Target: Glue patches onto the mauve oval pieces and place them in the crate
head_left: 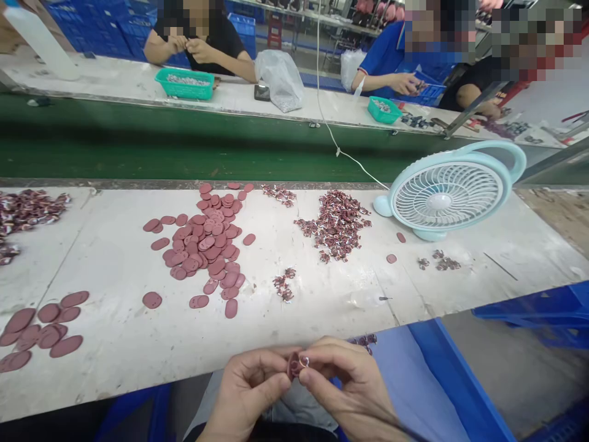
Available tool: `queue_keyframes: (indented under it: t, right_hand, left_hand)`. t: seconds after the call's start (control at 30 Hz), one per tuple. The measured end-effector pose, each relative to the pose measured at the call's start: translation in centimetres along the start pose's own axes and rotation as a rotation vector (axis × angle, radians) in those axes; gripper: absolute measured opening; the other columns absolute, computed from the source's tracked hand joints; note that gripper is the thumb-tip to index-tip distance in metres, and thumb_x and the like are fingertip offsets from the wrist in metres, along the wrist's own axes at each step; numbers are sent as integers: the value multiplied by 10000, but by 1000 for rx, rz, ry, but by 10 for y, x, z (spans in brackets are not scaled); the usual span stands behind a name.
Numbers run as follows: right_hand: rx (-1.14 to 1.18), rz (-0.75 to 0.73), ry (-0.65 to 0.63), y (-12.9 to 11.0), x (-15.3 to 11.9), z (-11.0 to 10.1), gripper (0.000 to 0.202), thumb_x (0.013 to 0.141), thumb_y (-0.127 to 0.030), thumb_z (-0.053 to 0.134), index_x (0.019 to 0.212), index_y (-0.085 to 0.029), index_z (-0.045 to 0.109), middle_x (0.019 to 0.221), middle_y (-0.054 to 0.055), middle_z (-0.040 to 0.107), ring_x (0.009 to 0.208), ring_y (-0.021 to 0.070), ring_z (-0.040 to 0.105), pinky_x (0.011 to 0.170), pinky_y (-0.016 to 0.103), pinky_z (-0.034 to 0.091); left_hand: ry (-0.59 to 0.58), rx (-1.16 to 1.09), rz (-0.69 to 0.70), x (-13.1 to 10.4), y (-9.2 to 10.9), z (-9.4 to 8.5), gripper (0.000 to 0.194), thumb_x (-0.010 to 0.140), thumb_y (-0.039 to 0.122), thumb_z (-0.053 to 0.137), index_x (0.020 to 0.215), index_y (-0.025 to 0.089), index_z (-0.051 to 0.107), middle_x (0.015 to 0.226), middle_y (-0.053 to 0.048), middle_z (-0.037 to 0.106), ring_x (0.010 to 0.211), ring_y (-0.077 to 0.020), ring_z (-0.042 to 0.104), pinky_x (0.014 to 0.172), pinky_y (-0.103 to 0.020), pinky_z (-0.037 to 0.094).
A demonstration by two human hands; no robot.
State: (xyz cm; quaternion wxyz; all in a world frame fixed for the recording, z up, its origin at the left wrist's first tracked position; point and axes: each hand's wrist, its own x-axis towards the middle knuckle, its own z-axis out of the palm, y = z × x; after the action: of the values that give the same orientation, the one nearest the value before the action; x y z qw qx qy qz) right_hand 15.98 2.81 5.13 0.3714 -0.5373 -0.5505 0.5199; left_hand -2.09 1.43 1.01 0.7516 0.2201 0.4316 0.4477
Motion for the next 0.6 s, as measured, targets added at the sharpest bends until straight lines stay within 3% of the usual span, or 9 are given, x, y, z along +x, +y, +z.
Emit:
queue_keyframes:
  t: [0.17, 0.37, 0.5, 0.6]
  right_hand:
    - [123, 90, -13, 12, -2, 5, 105, 818, -369, 809, 902, -315, 839, 823, 40, 816, 707, 209, 741, 614, 315, 594]
    - [255, 207, 13, 20, -1, 11, 147, 796, -407, 828, 888, -292, 831, 817, 29, 803, 726, 194, 728, 672, 314, 590]
    - [392, 184, 21, 21, 1, 14, 125, 777, -357, 849, 886, -296, 844, 789, 26, 793, 667, 183, 717, 615, 301, 593]
    - [544, 189, 84, 24, -2, 10, 127, 760, -348, 863, 870, -287, 842, 746, 29, 776, 604, 173, 703, 557, 287, 591]
  left_hand:
    - [47, -12, 35, 0, -2, 8, 151, 718, 350, 894, 614, 273, 815, 808, -54, 865, 879, -305, 789, 891, -416, 620]
    - [78, 28, 49, 2, -3, 4, 140, 712, 368, 899, 657, 257, 833, 883, -68, 883, 930, -331, 797, 928, -439, 618]
    - [92, 55, 89, 2, -9, 6, 155, 718, 390, 890, 651, 262, 833, 903, -87, 890, 902, -324, 808, 847, -390, 643]
    - [83, 85, 90, -1, -5, 6, 159, 684, 422, 909, 753, 284, 866, 1067, -108, 882, 921, -343, 815, 812, -394, 665]
